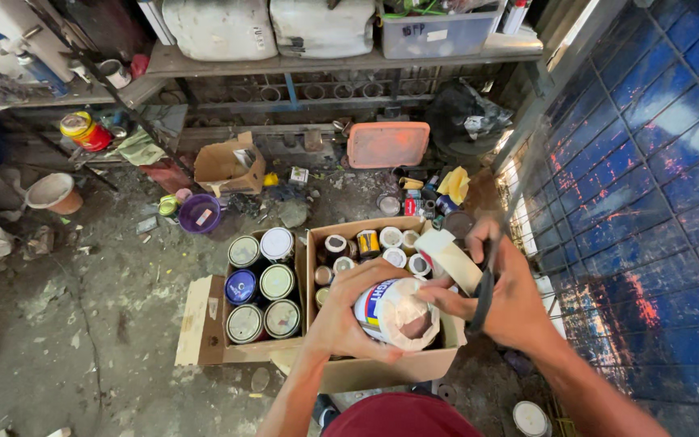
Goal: The person sorts various spray paint cans and other small containers by placing them into cardboard boxes on the floor. They use scissors to cut tape and apply it to a container before arranging the items one at a time within the boxes.
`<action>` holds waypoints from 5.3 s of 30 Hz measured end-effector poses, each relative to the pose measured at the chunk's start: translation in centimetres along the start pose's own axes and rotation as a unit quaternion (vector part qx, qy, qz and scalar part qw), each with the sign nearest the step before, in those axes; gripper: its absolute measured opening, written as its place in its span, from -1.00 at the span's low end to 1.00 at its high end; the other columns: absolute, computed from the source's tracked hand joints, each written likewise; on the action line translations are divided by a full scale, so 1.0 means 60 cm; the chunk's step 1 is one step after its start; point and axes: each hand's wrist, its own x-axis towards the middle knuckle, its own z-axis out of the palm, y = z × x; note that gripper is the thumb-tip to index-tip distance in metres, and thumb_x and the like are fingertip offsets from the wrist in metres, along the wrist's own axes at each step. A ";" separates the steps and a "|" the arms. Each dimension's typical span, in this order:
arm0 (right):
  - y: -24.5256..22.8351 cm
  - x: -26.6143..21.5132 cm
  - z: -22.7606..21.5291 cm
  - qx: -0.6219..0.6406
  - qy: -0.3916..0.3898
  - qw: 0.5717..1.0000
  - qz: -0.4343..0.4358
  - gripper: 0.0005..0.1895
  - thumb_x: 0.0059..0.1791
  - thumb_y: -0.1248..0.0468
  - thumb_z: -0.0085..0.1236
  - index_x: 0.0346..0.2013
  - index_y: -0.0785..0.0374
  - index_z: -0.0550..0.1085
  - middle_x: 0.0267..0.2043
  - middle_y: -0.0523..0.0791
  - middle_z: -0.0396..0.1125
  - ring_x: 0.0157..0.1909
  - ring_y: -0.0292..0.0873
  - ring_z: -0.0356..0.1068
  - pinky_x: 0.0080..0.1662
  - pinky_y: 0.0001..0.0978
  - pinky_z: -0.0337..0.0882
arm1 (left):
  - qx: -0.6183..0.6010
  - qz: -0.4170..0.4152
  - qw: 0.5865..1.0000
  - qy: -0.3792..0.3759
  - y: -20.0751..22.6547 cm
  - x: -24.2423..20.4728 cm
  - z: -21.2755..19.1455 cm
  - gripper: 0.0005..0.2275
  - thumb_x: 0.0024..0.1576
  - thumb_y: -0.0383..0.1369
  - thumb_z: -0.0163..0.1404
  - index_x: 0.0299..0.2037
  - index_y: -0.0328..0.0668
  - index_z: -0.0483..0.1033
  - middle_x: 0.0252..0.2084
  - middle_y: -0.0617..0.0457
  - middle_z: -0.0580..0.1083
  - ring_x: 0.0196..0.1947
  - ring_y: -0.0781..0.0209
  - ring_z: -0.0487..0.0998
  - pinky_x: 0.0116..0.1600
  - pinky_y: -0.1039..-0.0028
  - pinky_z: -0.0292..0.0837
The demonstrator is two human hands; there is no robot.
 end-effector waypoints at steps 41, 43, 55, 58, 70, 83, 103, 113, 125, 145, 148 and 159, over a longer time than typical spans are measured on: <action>-0.011 0.025 0.071 -0.110 -0.030 0.988 -0.108 -0.44 -0.13 0.18 0.46 -0.27 0.14 0.14 -0.29 -0.22 0.11 -0.16 -0.35 0.26 -0.17 -0.52 0.27 | -0.201 -0.038 0.962 -0.178 -0.079 -0.011 -0.052 -0.17 -0.19 -0.23 0.39 0.36 -0.33 0.38 0.03 0.10 0.56 0.02 0.41 0.51 0.23 0.54 0.39; -0.002 0.030 0.067 -0.106 -0.036 0.989 -0.095 -0.44 -0.12 0.14 0.45 -0.26 0.14 0.14 -0.28 -0.24 0.04 -0.24 -0.36 0.09 -0.19 -0.52 0.18 | -0.175 -0.037 0.964 -0.196 -0.087 -0.014 -0.054 -0.14 -0.23 -0.22 0.39 0.35 -0.34 0.38 -0.03 0.11 0.55 -0.04 0.41 0.51 0.17 0.54 0.41; -0.006 0.040 0.037 -0.036 -0.132 0.990 -0.030 -0.45 -0.15 0.19 0.50 -0.31 0.11 0.17 -0.32 -0.24 0.18 -0.16 -0.36 0.40 -0.19 -0.47 0.41 | -0.151 -0.083 0.963 -0.207 -0.074 -0.018 -0.046 -0.24 -0.25 -0.13 0.42 0.17 -0.40 0.50 -0.08 0.04 0.58 -0.09 0.34 0.58 0.11 0.51 0.49; -0.012 0.040 0.025 -0.152 -0.125 0.976 -0.089 -0.45 -0.21 0.23 0.52 -0.35 0.14 0.18 -0.38 -0.24 0.09 -0.32 -0.40 0.13 -0.33 -0.50 0.19 | -0.155 -0.057 0.965 -0.203 -0.064 -0.011 -0.048 -0.17 -0.23 -0.14 0.41 0.29 -0.41 0.47 0.01 0.01 0.58 0.01 0.33 0.57 0.22 0.50 0.45; 0.013 0.036 0.023 -0.159 -0.080 0.978 -0.110 -0.47 -0.20 0.26 0.46 -0.38 0.12 0.14 -0.40 -0.25 0.13 -0.28 -0.39 0.22 -0.32 -0.51 0.17 | -0.227 -0.166 0.931 -0.231 -0.135 -0.023 -0.025 -0.21 -0.25 -0.17 0.43 0.21 -0.50 0.51 -0.01 0.00 0.57 -0.02 0.32 0.53 0.15 0.49 0.45; 0.020 0.035 0.020 -0.184 -0.042 0.976 -0.106 -0.46 -0.28 0.27 0.44 -0.38 0.13 0.14 -0.43 -0.29 0.10 -0.37 -0.43 0.09 -0.35 -0.56 0.15 | -0.252 -0.171 0.930 -0.206 -0.111 -0.006 -0.025 -0.22 -0.19 -0.25 0.42 0.27 -0.44 0.46 0.02 0.06 0.58 0.00 0.40 0.54 0.21 0.53 0.46; 0.024 0.069 0.002 -0.191 -0.108 0.962 -0.165 -0.42 -0.26 0.24 0.53 -0.40 0.14 0.16 -0.38 -0.23 0.06 -0.32 -0.34 0.07 -0.29 -0.47 0.11 | -0.226 -0.173 0.927 -0.244 -0.170 -0.009 -0.005 -0.13 -0.30 -0.18 0.41 0.29 -0.43 0.43 0.08 -0.03 0.55 0.11 0.24 0.52 0.27 0.49 0.35; 0.010 0.076 -0.003 -0.115 -0.172 0.973 -0.104 -0.49 -0.21 0.32 0.44 -0.34 0.15 0.17 -0.33 -0.26 0.12 -0.23 -0.36 0.15 -0.18 -0.43 0.20 | -0.213 -0.178 0.917 -0.284 -0.199 -0.011 -0.009 -0.17 -0.28 -0.22 0.44 0.27 -0.46 0.48 0.01 -0.03 0.59 0.00 0.24 0.55 0.18 0.47 0.46; 0.048 0.061 -0.015 -0.076 -0.134 0.987 -0.042 -0.46 -0.13 0.32 0.44 -0.30 0.14 0.12 -0.32 -0.21 0.20 -0.09 -0.37 0.42 -0.16 -0.47 0.37 | -0.333 -0.222 0.894 -0.205 -0.214 -0.022 0.011 -0.15 -0.30 -0.25 0.43 0.26 -0.45 0.41 0.16 0.11 0.51 0.11 0.38 0.48 0.24 0.56 0.35; 0.038 0.068 -0.004 -0.044 -0.206 0.973 -0.099 -0.42 -0.13 0.20 0.49 -0.31 0.13 0.11 -0.25 -0.24 0.36 -0.11 -0.43 0.31 -0.10 -0.52 0.31 | -0.343 -0.260 0.855 -0.288 -0.265 -0.043 0.034 -0.03 -0.32 -0.33 0.43 0.37 -0.44 0.21 0.16 -0.07 0.46 0.15 0.21 0.47 0.29 0.40 0.37; 0.039 0.062 0.008 -0.086 -0.167 0.978 -0.093 -0.41 -0.18 0.22 0.53 -0.31 0.15 0.15 -0.31 -0.22 0.14 -0.21 -0.43 0.16 -0.19 -0.51 0.23 | -0.344 -0.247 0.852 -0.309 -0.284 -0.054 0.032 -0.05 -0.28 -0.36 0.42 0.38 -0.47 0.22 0.19 -0.11 0.46 0.20 0.15 0.47 0.34 0.36 0.36; 0.040 0.086 0.028 -0.128 -0.169 0.973 -0.096 -0.41 -0.19 0.25 0.56 -0.27 0.23 0.19 -0.39 -0.24 0.06 -0.32 -0.39 0.06 -0.28 -0.48 0.13 | -0.599 -0.298 0.697 -0.260 -0.340 -0.088 0.014 0.08 -0.21 -0.35 0.36 0.57 -0.33 -0.04 0.10 -0.29 0.49 0.00 -0.09 0.55 0.09 0.23 0.44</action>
